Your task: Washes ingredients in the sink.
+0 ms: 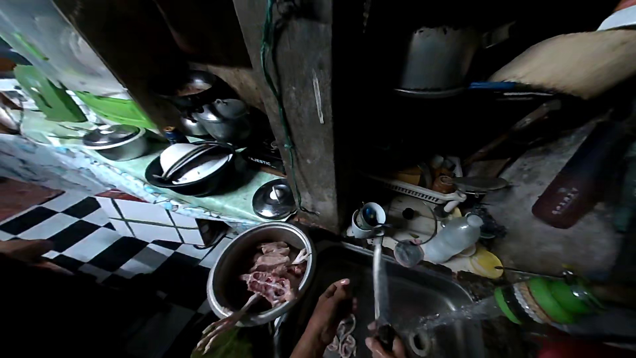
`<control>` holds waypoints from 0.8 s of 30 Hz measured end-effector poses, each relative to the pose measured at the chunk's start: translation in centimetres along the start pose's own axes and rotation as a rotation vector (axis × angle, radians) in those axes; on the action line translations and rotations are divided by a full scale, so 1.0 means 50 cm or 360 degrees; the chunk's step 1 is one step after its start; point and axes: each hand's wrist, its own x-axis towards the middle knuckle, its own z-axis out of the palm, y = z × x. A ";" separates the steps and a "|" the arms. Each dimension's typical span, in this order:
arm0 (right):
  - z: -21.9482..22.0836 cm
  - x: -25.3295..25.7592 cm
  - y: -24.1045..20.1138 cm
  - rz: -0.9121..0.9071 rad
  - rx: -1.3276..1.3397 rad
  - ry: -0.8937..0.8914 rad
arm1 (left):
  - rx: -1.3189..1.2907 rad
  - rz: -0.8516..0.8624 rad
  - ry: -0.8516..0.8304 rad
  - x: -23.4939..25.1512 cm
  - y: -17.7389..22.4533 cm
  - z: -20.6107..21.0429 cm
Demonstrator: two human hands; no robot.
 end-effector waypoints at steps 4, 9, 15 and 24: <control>0.062 0.032 -0.025 -0.0087 0.0314 0.0066 | 0.0113 0.0056 -0.0107 -0.032 0.038 0.016; 0.107 0.053 -0.056 -0.0062 0.0358 -0.0024 | 0.0478 0.0241 -0.0179 -0.048 0.056 0.017; 0.086 0.088 -0.043 -0.0126 -0.0116 -0.0077 | 0.0607 0.0045 -0.0181 -0.058 0.052 -0.023; 0.033 0.044 0.043 0.0091 -0.0683 0.0048 | -0.0188 -0.0221 -0.0142 -0.034 -0.037 -0.085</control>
